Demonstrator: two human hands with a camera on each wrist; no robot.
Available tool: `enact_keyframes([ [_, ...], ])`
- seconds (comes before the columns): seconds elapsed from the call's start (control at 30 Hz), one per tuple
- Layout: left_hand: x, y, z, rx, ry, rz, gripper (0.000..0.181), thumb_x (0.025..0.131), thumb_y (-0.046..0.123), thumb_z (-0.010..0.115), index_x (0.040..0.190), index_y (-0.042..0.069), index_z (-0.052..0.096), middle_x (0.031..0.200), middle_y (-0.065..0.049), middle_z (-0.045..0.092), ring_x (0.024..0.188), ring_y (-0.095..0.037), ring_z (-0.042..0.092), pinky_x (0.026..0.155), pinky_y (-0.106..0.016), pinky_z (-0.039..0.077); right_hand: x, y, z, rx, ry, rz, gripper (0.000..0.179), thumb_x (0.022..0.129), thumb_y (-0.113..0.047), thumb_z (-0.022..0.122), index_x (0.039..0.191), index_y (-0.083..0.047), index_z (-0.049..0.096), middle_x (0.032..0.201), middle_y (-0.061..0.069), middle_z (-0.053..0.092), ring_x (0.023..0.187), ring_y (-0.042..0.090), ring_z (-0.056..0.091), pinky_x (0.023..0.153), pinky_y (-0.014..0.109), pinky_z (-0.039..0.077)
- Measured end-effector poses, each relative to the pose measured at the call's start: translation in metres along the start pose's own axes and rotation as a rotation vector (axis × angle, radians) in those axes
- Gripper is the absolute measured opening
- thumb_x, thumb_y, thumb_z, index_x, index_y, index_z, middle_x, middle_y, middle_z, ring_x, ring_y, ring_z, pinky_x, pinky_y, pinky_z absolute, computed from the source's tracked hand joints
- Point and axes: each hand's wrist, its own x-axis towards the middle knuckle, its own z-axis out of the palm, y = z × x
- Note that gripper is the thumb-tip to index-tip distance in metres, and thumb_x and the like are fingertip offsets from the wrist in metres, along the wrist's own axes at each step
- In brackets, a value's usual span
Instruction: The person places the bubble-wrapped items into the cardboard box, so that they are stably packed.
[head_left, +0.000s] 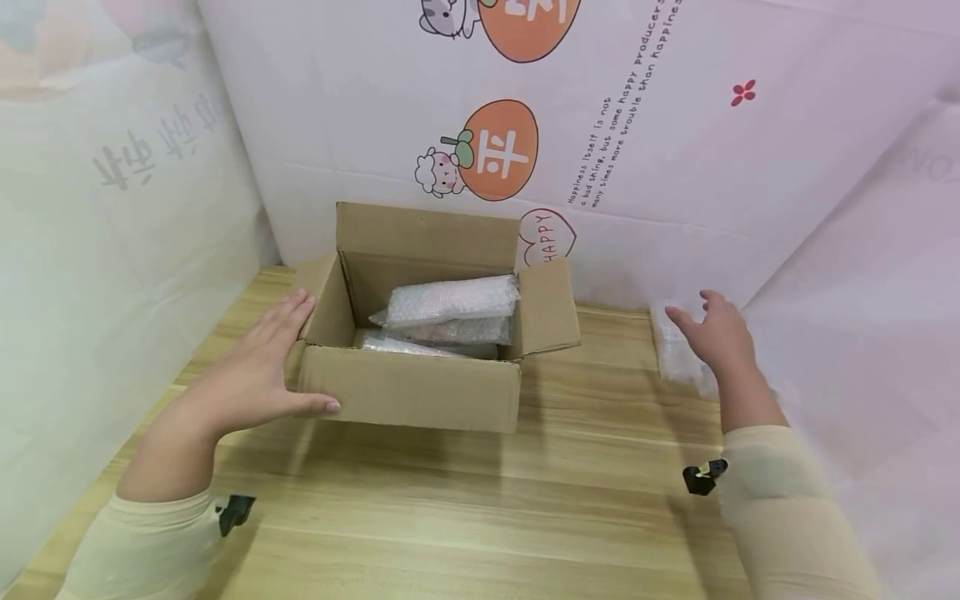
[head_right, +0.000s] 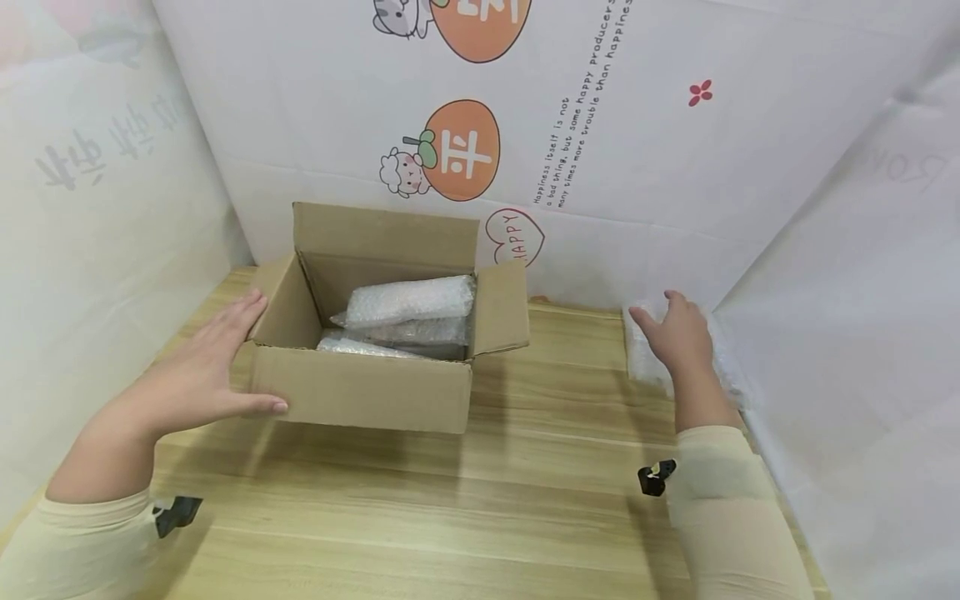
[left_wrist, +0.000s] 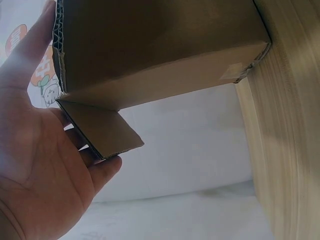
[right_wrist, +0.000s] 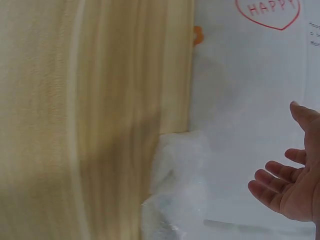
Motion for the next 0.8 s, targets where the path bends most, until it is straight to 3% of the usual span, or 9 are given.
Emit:
enact_keyframes([
  [0.43, 0.000, 0.000, 0.002, -0.001, 0.020, 0.008, 0.131, 0.067, 0.079, 0.068, 0.159, 0.022, -0.006, 0.166, 0.001, -0.008, 0.153, -0.030, -0.001, 0.121, -0.058, 0.014, 0.010, 0.032, 0.041, -0.183, -0.177, 0.116, 0.110, 0.091, -0.075, 0.034, 0.148, 0.017, 0.014, 0.136, 0.048, 0.027, 0.117, 0.066, 0.034, 0.090, 0.071, 0.040],
  [0.8, 0.000, 0.001, 0.000, -0.003, 0.014, -0.001, 0.131, 0.067, 0.079, 0.069, 0.159, 0.022, -0.006, 0.166, 0.000, -0.007, 0.153, -0.029, -0.002, 0.121, -0.058, 0.014, 0.017, 0.037, 0.053, -0.232, -0.208, 0.155, 0.108, 0.091, -0.072, 0.041, 0.139, 0.023, 0.027, 0.128, 0.049, 0.036, 0.114, 0.065, 0.038, 0.090, 0.068, 0.043],
])
